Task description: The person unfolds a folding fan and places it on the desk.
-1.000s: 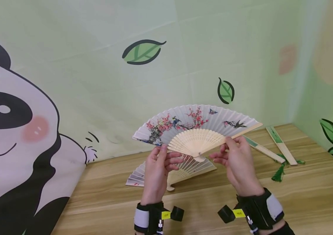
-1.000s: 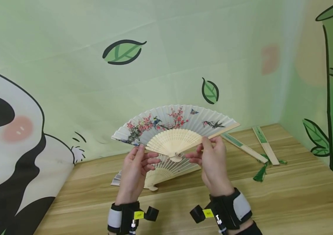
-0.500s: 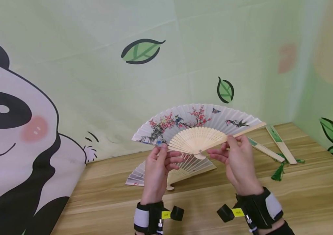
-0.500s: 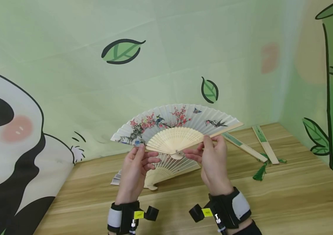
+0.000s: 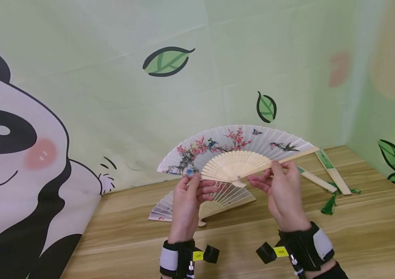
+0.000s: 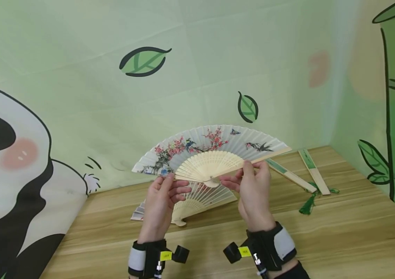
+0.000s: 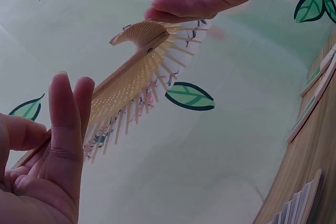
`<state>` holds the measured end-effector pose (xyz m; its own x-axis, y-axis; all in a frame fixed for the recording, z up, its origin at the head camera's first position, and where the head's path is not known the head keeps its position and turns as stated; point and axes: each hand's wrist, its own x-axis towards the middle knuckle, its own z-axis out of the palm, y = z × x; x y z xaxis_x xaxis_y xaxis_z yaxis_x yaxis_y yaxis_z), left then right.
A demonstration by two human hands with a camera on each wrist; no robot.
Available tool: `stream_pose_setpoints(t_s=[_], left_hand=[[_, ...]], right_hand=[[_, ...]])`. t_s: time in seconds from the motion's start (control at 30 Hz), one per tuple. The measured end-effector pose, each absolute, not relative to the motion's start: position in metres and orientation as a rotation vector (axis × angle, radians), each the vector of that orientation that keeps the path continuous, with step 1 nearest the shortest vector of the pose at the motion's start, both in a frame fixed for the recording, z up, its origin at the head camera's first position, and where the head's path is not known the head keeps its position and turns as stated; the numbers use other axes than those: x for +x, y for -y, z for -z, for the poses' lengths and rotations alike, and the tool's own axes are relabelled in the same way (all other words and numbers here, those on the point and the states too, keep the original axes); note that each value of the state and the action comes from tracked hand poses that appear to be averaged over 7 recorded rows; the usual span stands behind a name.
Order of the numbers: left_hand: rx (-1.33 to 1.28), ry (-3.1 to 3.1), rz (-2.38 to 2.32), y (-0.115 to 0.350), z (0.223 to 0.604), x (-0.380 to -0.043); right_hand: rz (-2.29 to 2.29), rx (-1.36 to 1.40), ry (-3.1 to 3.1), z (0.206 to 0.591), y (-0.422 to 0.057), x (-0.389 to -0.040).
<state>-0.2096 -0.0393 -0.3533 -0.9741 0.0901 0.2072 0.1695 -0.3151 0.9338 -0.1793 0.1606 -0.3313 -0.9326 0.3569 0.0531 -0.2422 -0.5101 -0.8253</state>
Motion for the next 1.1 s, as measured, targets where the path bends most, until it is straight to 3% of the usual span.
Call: stream_pose_setpoints(t_s=[1.1], left_hand=[[-0.31, 1.858, 2.424, 0.038, 0.365, -0.214]], right_hand=[[-2.377, -0.234, 1.298, 0.346, -0.149, -0.187]])
